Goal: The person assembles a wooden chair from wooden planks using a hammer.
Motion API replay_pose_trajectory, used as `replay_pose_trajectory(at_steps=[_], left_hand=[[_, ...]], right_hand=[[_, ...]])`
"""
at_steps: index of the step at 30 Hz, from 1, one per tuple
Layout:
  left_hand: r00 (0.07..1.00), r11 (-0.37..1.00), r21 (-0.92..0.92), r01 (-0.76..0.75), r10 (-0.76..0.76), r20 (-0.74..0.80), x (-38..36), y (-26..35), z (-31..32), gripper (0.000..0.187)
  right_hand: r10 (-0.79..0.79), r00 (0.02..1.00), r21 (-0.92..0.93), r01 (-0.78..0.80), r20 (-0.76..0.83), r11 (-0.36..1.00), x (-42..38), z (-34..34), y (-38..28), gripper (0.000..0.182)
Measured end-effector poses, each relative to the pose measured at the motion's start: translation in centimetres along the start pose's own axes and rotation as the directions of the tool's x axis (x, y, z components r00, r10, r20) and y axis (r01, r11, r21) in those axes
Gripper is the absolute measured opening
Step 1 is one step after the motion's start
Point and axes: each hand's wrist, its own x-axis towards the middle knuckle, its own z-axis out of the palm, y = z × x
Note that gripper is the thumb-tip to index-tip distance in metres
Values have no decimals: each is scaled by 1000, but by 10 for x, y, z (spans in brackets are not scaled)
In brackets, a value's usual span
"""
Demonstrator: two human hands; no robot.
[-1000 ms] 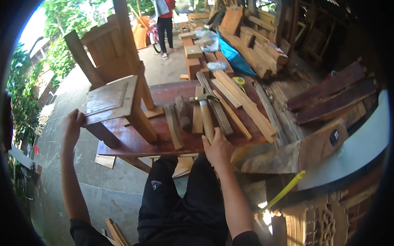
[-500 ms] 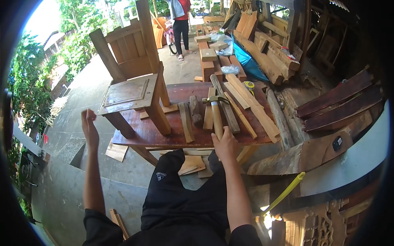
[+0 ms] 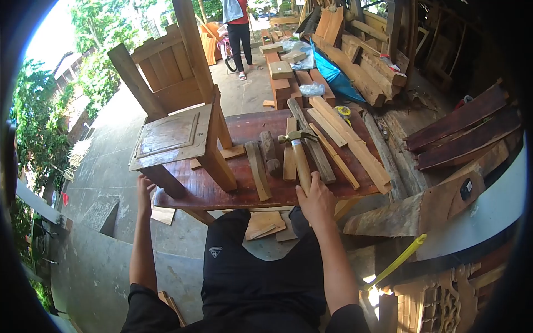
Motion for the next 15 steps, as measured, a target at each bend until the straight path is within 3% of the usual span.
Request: replay_pose_trajectory(at_steps=[2, 3, 6, 9, 12, 15], left_hand=[[1000, 997, -70, -16, 16, 12, 20, 15, 6, 50], [986, 997, -39, -71, 76, 145, 51, -22, -14, 54], [993, 982, 171, -73, 56, 103, 73, -11, -5, 59], [995, 964, 259, -55, 30, 99, 99, -9, 4, 58], [994, 959, 278, -47, 16, 112, 130, -6, 13, 58], [993, 959, 281, -31, -3, 120, 149, -8, 24, 58]], right_hand=[[-35, 999, -97, 32, -31, 995, 3, -3, -4, 53], [-55, 997, -145, 48, -46, 988, 4, -3, -7, 54], [-84, 993, -275, 59, -80, 960, 9, -3, -15, 58], [-162, 975, -351, 101, -149, 931, 4, -8, -46, 62], [-225, 971, -97, 218, -80, 971, -3, -15, -95, 72], [-373, 928, 162, 369, -4, 915, -5, -9, -134, 79]])
